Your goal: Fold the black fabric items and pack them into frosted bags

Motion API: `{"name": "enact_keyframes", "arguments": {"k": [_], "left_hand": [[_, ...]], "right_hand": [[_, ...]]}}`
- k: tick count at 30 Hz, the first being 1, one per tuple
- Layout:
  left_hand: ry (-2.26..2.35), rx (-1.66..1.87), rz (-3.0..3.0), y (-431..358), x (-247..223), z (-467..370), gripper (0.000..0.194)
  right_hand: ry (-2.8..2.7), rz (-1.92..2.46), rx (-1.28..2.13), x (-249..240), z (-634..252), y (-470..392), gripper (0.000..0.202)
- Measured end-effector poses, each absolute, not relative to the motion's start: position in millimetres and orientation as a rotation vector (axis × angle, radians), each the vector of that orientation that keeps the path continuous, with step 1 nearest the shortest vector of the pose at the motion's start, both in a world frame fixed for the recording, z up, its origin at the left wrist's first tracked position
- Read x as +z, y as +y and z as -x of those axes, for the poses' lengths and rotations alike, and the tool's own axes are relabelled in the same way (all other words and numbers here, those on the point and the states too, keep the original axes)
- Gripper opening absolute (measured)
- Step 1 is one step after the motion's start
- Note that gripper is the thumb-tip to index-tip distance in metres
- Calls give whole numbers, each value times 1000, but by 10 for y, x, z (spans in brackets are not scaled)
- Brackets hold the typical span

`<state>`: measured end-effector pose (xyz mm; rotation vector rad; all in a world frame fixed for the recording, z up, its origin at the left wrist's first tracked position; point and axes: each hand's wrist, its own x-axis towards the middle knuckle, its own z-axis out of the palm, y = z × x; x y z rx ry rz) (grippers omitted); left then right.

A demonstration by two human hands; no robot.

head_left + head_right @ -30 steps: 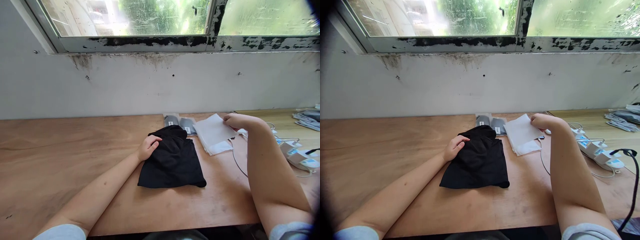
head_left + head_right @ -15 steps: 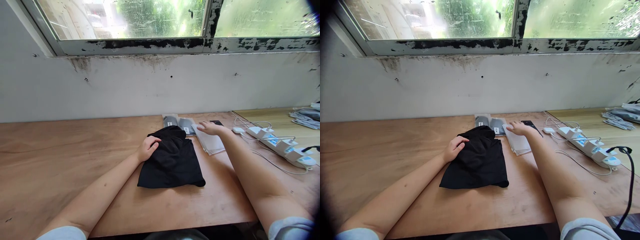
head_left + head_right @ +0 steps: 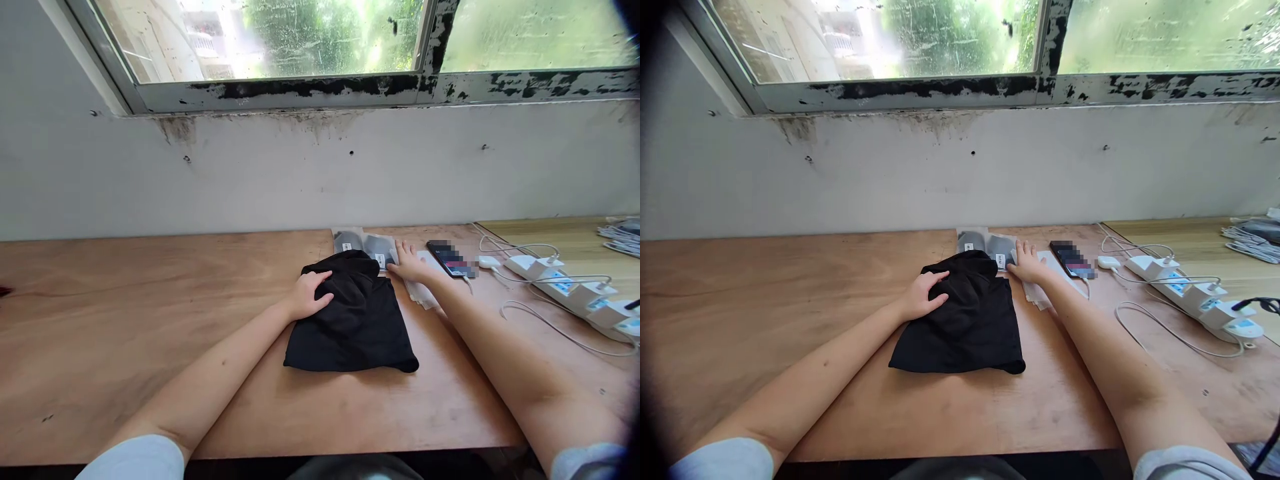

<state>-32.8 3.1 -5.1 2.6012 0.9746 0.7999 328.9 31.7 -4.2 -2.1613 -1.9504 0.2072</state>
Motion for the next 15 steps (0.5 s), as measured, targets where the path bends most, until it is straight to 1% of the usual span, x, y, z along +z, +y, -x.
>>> {"name": "enact_keyframes", "arguments": {"k": [2,4,6,8,11,13,15], "left_hand": [[981,737,-2607,42,-41,303,45],[981,700,-2598,38,-3,276,30],[976,715,-2565,23,53,251,19],[965,804,-2478,9,105,233,16],[966,1025,-2218,11,147,214,21],[945,1162,-1998,23,148,198,26],[907,1245,-1798,31,141,173,30]], "right_hand": [[-1958,1916,-14,1,-3195,323,83],[-1959,1634,-136,53,-3058,293,64],[-1998,1393,-98,109,-2896,223,43],[-2078,1219,58,160,-2731,124,29],[-2141,1093,384,225,-2528,-26,19],[-2129,1036,615,265,-2436,-104,18],[-2077,971,863,306,-2372,-166,27]]}}
